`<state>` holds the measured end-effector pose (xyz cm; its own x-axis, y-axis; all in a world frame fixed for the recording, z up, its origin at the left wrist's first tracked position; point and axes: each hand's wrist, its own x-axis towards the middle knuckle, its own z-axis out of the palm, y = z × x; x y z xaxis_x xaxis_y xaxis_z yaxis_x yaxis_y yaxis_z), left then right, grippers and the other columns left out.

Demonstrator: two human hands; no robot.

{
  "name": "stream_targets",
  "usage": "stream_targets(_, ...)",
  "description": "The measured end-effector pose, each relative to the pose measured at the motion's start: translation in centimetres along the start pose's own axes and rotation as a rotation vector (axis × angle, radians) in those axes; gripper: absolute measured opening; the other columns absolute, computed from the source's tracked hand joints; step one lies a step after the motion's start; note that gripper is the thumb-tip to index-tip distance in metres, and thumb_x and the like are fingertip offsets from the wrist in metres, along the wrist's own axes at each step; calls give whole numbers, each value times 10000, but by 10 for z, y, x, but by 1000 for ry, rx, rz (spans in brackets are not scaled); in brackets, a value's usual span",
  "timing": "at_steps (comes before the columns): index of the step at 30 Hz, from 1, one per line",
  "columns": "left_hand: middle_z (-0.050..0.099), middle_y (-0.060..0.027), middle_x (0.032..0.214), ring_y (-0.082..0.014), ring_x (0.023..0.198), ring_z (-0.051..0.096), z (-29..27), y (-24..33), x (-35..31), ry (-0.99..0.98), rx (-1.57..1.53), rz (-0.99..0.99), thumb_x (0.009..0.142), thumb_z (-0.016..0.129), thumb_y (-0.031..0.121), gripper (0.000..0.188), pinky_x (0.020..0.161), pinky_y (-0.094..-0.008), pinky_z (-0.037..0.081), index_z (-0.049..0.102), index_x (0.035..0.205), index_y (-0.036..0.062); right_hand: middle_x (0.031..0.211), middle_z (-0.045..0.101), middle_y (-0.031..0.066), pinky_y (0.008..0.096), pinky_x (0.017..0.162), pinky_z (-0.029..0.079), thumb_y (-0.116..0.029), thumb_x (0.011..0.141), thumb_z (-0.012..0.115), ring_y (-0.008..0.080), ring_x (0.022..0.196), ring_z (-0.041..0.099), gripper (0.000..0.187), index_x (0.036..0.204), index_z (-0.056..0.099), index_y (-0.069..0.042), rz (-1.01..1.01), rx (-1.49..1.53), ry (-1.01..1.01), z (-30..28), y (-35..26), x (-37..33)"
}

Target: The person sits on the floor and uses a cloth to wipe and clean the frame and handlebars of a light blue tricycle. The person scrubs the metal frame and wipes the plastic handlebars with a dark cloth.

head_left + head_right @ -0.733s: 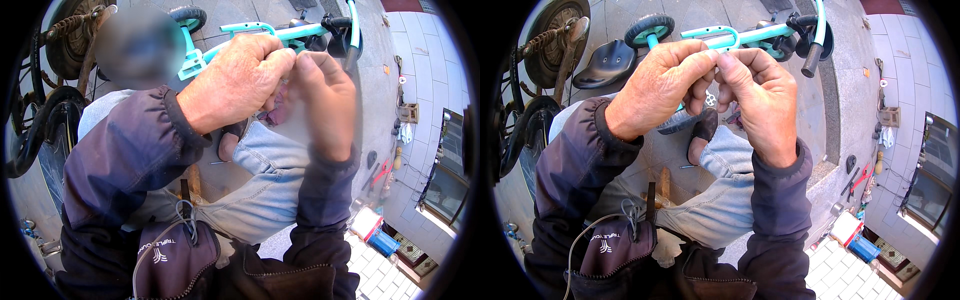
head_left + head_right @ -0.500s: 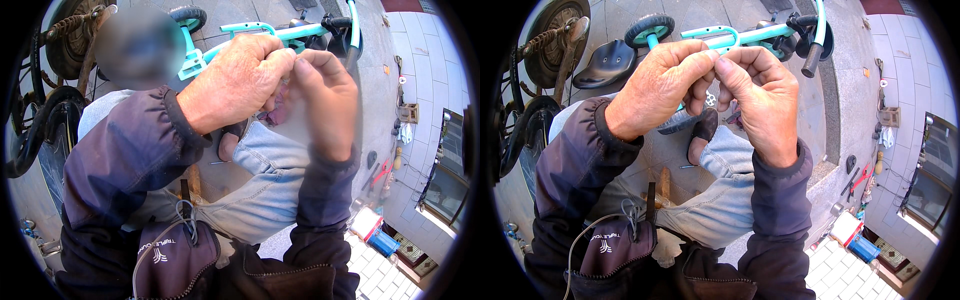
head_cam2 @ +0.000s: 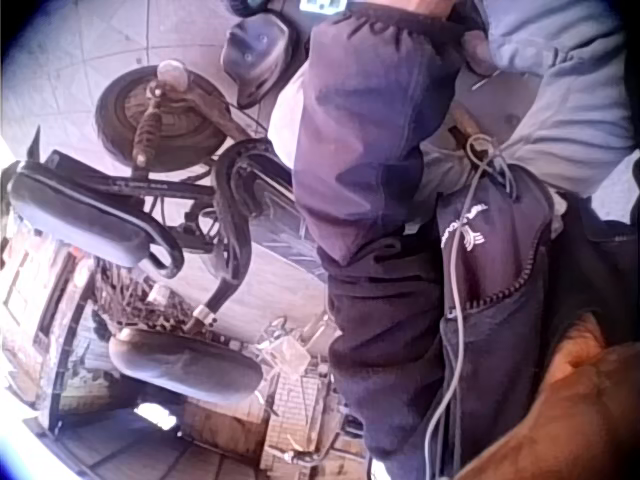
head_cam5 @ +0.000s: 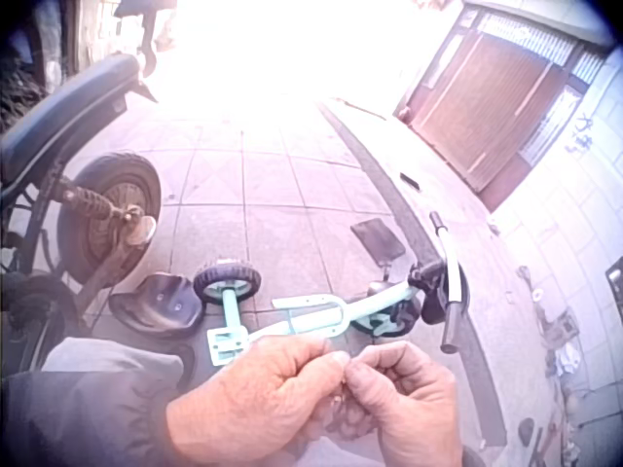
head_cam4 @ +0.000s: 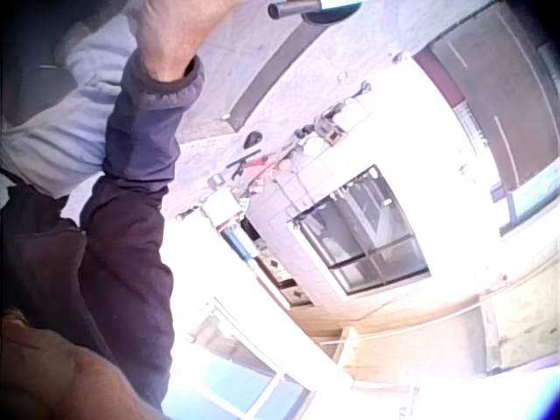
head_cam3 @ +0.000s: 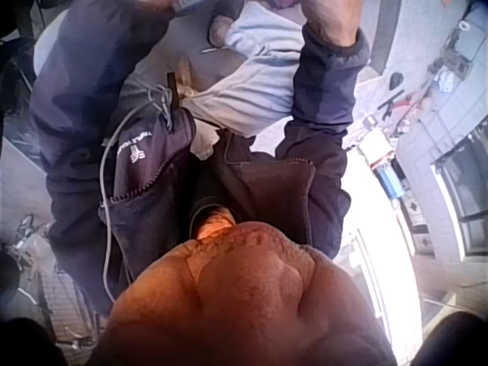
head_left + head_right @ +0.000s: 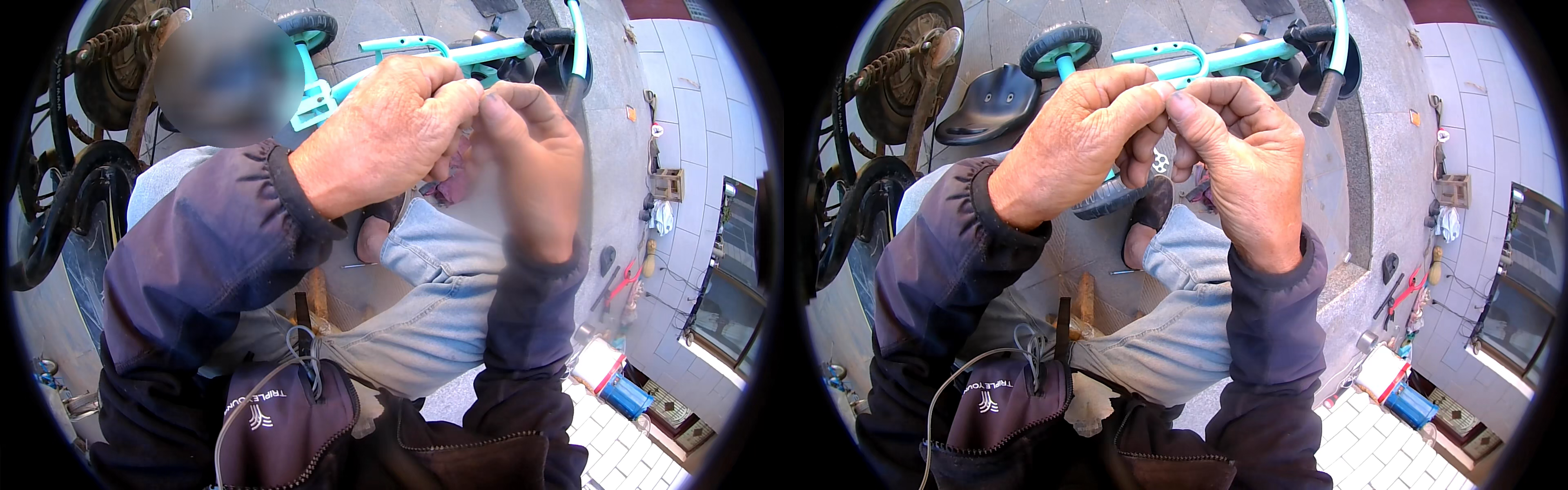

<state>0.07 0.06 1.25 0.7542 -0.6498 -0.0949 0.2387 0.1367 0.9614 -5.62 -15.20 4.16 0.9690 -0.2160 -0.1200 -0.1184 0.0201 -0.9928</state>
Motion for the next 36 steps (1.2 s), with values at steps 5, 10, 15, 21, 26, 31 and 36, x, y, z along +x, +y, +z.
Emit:
stream_targets(5, 570, 9, 653, -63, 539, 540, -2, -1, 1, -14, -18, -11, 1026, 476, 294, 303, 496, -207, 424, 605, 892, 55, 796, 653, 57, 206, 517, 482, -128, 918, 697, 78, 586, 581, 172, 969, 652, 30, 33, 3, 15, 0, -1, 0)
stream_targets(10, 571, 9, 658, -61, 543, 541, -2, -2, 1, -16, -7, -11, 1029, 479, 278, 283, 500, -205, 431, 608, 918, 51, 793, 654, 53, 202, 520, 476, -132, 919, 697, 76, 578, 578, 172, 964, 653, 28, 59, -19, -1, -1, -2, -1)
stream_targets(15, 576, 5, 663, -62, 548, 543, -1, -1, 1, -1, -10, -8, 1028, 479, 279, 288, 504, -203, 434, 611, 914, 50, 795, 656, 52, 203, 520, 472, -128, 920, 694, 75, 578, 577, 166, 965, 653, 27, -2, -12, -7, 0, 1, 0)
stream_targets(21, 579, 2, 667, -62, 545, 540, -2, -1, 1, -1, 5, 5, 1027, 480, 281, 294, 503, -205, 431, 606, 894, 51, 795, 656, 51, 202, 511, 462, -147, 918, 701, 75, 580, 575, 187, 964, 653, 28, 26, -20, 27, 2, -1, 0)
stream_targets(26, 574, 6, 665, -60, 549, 539, -2, -2, 1, -15, 19, 13, 1030, 480, 273, 287, 503, -201, 428, 598, 885, 56, 777, 652, 46, 200, 508, 457, -147, 914, 706, 72, 583, 569, 185, 956, 656, 26, 75, -55, 16, 0, -4, 0)
stream_targets(31, 574, 9, 671, -57, 555, 540, -2, -2, 1, -15, 9, 13, 1031, 485, 274, 282, 505, -198, 428, 597, 890, 57, 774, 652, 46, 201, 509, 459, -132, 909, 709, 69, 579, 561, 171, 953, 660, 26, 3, -29, 13, 1, -1, 0)
stream_targets(36, 571, 9, 663, -56, 551, 538, -1, -1, 1, 4, 6, 4, 1027, 497, 272, 279, 503, -200, 428, 596, 877, 58, 756, 641, 42, 204, 503, 464, -148, 911, 710, 67, 571, 559, 184, 952, 661, 25, 39, -24, 49, 2, -2, -1)
